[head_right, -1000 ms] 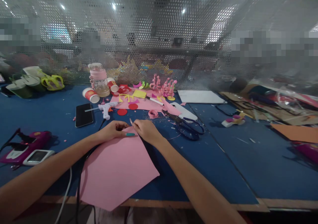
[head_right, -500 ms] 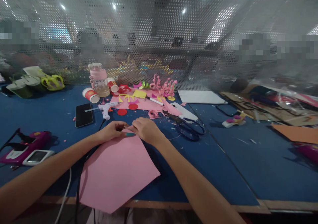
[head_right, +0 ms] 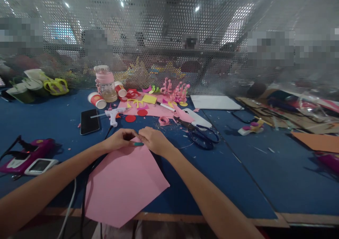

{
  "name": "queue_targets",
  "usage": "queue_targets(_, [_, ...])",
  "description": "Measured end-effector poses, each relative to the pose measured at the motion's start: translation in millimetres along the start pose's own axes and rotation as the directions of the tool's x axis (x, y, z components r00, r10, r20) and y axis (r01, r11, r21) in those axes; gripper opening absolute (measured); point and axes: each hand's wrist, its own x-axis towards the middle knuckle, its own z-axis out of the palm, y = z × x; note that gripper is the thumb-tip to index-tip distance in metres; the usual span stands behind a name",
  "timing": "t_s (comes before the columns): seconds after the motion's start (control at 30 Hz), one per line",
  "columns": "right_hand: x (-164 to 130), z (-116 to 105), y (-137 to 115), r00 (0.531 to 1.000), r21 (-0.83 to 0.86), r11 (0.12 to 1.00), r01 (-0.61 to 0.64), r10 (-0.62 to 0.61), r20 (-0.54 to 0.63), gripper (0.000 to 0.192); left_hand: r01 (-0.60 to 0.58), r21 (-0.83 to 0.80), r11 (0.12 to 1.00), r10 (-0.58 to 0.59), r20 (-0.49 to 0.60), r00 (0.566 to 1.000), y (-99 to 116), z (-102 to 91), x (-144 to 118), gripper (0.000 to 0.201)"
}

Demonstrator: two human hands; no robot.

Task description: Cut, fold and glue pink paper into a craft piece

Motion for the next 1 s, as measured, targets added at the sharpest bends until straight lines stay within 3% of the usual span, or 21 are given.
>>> queue_targets(0.17, [1, 1, -2, 0.995, 0.243, 0.965, -0.099, 0.104, -0.007, 0.030, 0.015, 0.001, 1.000, -0.015, -0.004, 1.000, 1, -0.7, 1, 0.020])
queue_targets(0.4, [2, 1, -1, 0.985, 0.323, 0.931, -0.171, 0.170, 0.031, 0.030, 0.056, 0.007, 0.998, -0.056, 0.018, 0.998, 4, 0.6, 0, 0.022])
queue_targets(0.53, [2, 0, -3, 0.957, 0.423, 0.865, -0.269, 0.289, 0.018, 0.033, 0.062, 0.021, 0.998, -0.061, -0.060, 0.996, 2, 1.2, 1, 0.027])
queue_targets(0.67, [2, -1, -5, 0.956, 0.483, 0.828, -0.286, 0.284, 0.080, 0.034, 0.035, 0.117, 0.992, -0.014, -0.174, 0.985, -1, 0.9, 2, 0.031])
queue_targets(0.8, [3, 0, -4, 0.951, 0.516, 0.806, -0.290, 0.302, 0.063, 0.033, -0.028, 0.240, 0.970, 0.077, -0.197, 0.977, -3, 0.0, 2, 0.032])
queue_targets(1.0, [6, 1, 7, 0.941, 0.583, 0.756, -0.299, 0.334, 0.050, 0.031, -0.198, 0.459, 0.866, 0.260, -0.076, 0.963, 0, -4.1, -5, 0.029])
